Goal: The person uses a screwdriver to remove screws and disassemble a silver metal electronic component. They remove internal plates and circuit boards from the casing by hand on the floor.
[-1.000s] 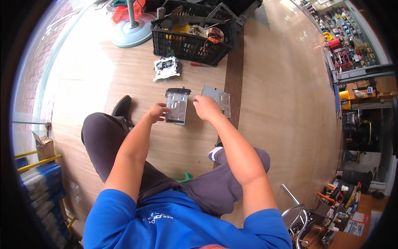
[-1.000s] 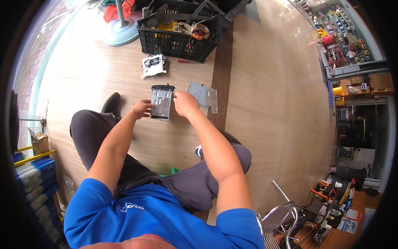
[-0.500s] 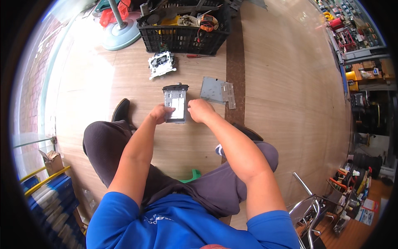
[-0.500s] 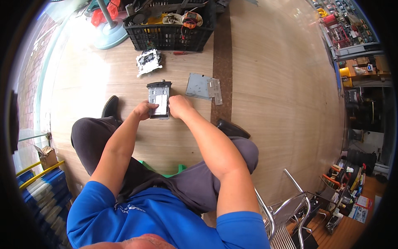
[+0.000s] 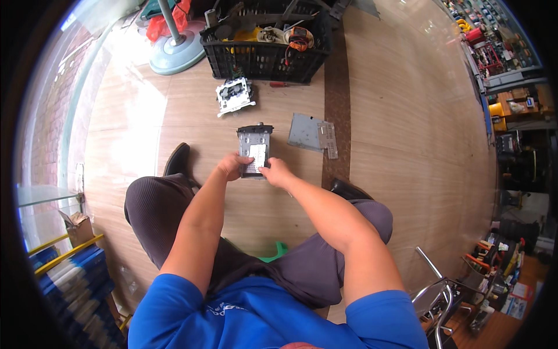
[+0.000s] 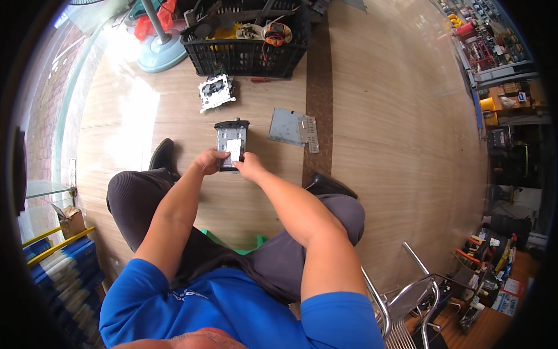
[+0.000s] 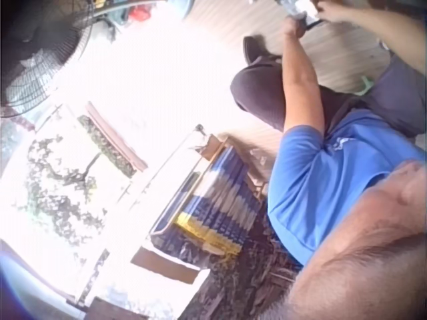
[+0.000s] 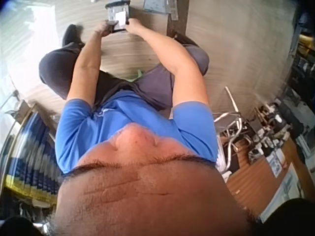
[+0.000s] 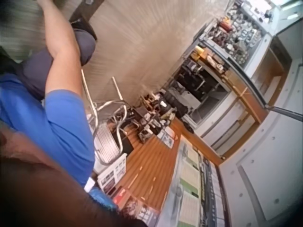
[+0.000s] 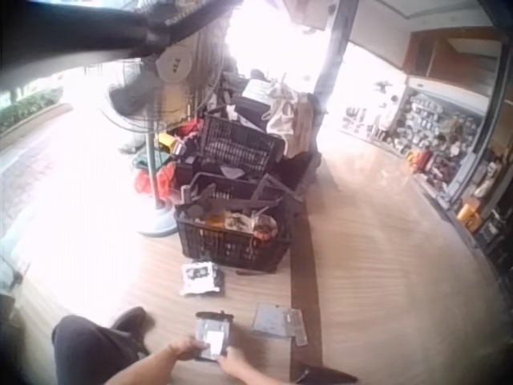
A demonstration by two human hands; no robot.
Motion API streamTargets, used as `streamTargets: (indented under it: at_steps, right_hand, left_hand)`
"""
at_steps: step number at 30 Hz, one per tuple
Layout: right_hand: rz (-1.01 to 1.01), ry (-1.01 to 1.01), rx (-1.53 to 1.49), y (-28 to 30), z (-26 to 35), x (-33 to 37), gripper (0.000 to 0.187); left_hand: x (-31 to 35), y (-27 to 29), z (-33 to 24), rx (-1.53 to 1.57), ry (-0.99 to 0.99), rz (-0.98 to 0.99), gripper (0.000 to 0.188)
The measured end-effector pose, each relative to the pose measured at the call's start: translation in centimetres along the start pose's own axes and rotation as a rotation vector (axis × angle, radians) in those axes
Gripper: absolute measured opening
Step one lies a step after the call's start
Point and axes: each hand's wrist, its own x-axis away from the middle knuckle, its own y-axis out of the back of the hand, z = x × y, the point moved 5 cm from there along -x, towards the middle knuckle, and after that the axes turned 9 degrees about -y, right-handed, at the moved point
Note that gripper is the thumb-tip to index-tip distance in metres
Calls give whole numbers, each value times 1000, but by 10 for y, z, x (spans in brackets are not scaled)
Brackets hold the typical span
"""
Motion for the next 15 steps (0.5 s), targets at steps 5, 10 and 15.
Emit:
streamTargets:
  at_steps: [5, 10, 15]
  right_hand:
    - [70, -47, -321, -15, -16, -16, 21]
    - [-48, -21, -226, 7, 0, -16, 17]
    - [-43, 54, -478, 55, 21, 5, 16]
  left_hand:
    - [-1, -13, 0, -55, -1, -33, 33]
    - [15, -14, -15, -21, -145, -203, 39]
    - [47, -33, -89, -770, -397, -795, 45]
